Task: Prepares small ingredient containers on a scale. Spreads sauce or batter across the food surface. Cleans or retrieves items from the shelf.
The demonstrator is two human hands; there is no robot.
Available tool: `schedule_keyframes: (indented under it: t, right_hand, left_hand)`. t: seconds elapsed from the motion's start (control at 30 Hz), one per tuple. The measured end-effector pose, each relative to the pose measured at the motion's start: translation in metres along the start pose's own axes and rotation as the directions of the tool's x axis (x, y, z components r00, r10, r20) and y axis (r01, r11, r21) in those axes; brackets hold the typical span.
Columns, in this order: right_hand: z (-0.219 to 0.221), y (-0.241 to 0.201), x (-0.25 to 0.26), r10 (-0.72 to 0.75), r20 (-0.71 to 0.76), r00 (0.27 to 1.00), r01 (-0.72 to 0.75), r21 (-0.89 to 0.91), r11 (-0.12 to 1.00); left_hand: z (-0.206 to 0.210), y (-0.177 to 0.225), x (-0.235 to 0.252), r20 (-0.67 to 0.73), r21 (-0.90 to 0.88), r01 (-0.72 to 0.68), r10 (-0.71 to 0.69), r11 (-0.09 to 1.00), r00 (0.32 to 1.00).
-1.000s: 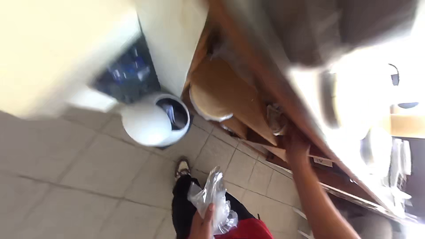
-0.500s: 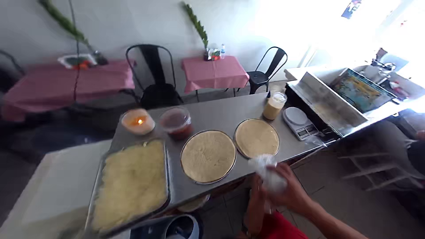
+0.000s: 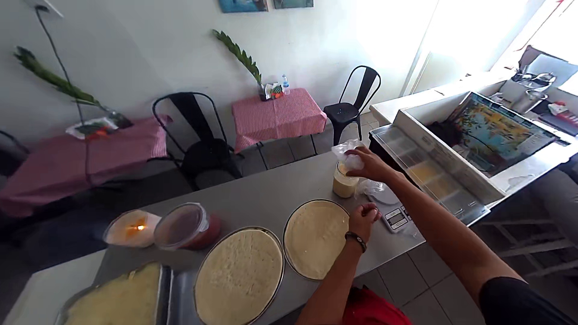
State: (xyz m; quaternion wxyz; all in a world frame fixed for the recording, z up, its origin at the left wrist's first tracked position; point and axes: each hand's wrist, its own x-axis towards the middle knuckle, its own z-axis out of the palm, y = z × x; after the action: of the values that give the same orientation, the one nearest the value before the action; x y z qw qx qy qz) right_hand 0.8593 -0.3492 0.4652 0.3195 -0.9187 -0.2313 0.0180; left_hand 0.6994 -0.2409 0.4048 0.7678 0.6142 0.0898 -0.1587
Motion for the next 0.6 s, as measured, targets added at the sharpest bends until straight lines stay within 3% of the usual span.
schedule_keyframes:
  t: [0.07,0.13,0.2,0.27,0.33,0.47,0.53,0.6]
  right_hand:
    - [0.016,0.006,0.012,-0.092,0.096,0.991,0.098,-0.065,0.993]
    - [0.028,0.005,0.016,-0.144,0.128,0.981,0.161,-0.138,0.977]
    - [0.033,0.0,0.018,-0.19,0.158,0.969,0.222,-0.22,0.95]
    - [0.033,-0.003,0.02,-0.201,0.181,0.963,0.241,-0.241,0.94]
    - [0.03,-0.006,0.02,-0.166,0.208,0.964,0.214,-0.235,0.948]
    - [0.022,0.003,0.027,-0.207,0.229,0.951,0.236,-0.106,0.966]
    - [0.019,0.005,0.025,-0.234,0.165,0.958,0.245,-0.049,0.968]
    - [0.014,0.001,0.02,-0.239,0.086,0.967,0.242,-0.033,0.97]
  left_hand:
    - [0.008,-0.007,0.013,-0.018,0.394,-0.058,0.071,0.917,0.997]
    - [0.01,-0.007,0.029,0.007,0.73,-0.111,0.156,0.674,0.988]
    - [0.015,-0.004,0.053,0.059,0.893,-0.083,0.067,0.442,0.996]
    - [0.021,-0.007,0.079,0.056,0.948,-0.035,-0.056,0.318,0.997]
    - [0.025,-0.016,0.094,0.04,0.953,-0.016,-0.072,0.304,0.997]
    - [0.021,-0.029,0.094,-0.007,0.916,-0.063,0.173,0.396,0.985]
    - [0.015,-0.024,0.077,0.002,0.895,-0.12,0.266,0.43,0.964]
    - [0.006,-0.009,0.054,0.037,0.871,-0.158,0.26,0.465,0.965]
